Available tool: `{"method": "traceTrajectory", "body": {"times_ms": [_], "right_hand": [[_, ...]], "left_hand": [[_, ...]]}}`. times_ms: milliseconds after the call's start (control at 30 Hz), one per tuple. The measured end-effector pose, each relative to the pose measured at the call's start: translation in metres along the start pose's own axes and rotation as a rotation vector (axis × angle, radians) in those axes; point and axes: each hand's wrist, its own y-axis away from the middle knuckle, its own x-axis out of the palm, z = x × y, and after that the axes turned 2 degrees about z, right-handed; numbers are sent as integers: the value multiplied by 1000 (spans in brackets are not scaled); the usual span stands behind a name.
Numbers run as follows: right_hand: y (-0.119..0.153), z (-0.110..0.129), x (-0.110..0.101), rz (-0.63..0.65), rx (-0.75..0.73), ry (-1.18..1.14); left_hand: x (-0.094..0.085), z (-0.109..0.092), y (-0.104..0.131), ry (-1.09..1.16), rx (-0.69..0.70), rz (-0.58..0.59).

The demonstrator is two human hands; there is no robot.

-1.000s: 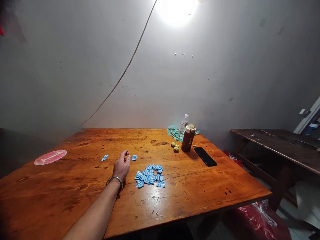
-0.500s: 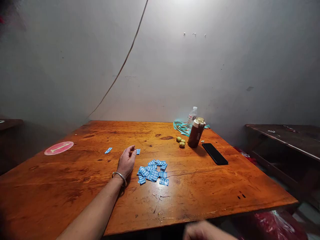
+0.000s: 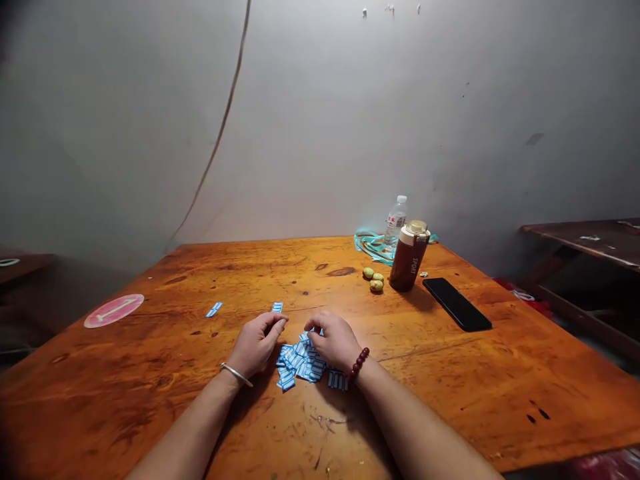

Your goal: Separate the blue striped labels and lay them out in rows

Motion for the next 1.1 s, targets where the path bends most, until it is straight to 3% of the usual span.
{"method": "traceTrajectory", "body": {"times_ms": [200,333,533,800,933,1100], "right_hand": [[8,5,-5,215,-80,213],[9,7,5,248,-65,280],[9,3,8,193,23,163],[7,-5,3,139,27,-62],[6,-6,0,161,78,-280],[2,-1,-1,105,201,-542]], "left_hand": [[-11,-11,5,-105,23,285],[-10,-9,11,-145,57,382],[-1,-1,12,-190,53,383],[-2,-5,12,-108,40,343],[-2,-3,8,102,-72,267],[2,0,6,583,-261,227]]}}
